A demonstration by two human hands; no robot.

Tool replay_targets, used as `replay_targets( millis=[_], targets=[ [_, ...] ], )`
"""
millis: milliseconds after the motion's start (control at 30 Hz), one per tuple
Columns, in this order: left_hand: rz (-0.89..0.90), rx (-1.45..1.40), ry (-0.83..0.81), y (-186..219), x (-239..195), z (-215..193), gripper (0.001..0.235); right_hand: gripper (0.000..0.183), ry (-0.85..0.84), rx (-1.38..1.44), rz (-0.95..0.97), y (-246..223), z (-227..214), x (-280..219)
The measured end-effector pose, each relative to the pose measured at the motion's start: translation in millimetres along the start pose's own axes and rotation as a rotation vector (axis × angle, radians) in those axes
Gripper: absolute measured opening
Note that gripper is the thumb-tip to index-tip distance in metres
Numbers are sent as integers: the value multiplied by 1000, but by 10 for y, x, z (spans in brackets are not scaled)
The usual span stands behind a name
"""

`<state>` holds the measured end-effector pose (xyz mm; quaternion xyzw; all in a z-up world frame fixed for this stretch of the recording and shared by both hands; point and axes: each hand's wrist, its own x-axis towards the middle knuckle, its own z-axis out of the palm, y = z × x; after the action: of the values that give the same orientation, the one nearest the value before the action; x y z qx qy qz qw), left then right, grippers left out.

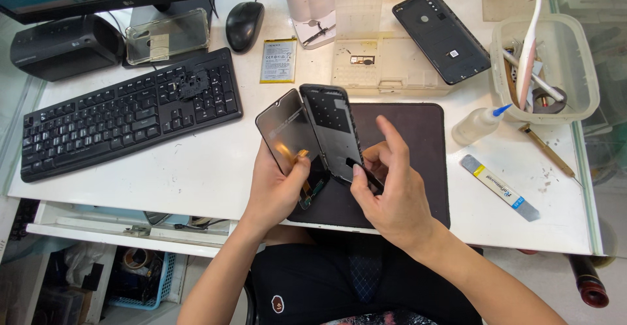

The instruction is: The person retrieves a tool from a drawer, then uses a prying tool to separate the screen assembly from the phone's back cover. They place the screen aside and scrape adhesive residue from the back cover using a metal tool.

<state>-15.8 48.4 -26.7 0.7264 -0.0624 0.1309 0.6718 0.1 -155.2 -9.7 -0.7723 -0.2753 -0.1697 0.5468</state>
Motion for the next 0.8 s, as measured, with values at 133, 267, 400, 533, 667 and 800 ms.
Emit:
replay_targets(
  millis=[133,267,400,533,667,800],
  targets=[
    [-8,-96,10,-78,5,-40,17,13,-2,-142,-13,-20,-63,6],
    [-94,-56,11,-42,6,-54,19,12,-14,-100,56,-29,-145,-19],
    [-133,-108,3,70,-24,-31,25,11,-76,-55,153,-34,-229,-37],
    [-159,-192,-22,160,-63,10,32,15,-107,29,235,-26,-321,-138],
    [-241,-258,-11,134,-100,57,34,22,-96,106,326,82,-392,-268],
    [-274,-314,-12,39,-63,82,34,18,-81,192,515,214,-537,-291]
  ],
)
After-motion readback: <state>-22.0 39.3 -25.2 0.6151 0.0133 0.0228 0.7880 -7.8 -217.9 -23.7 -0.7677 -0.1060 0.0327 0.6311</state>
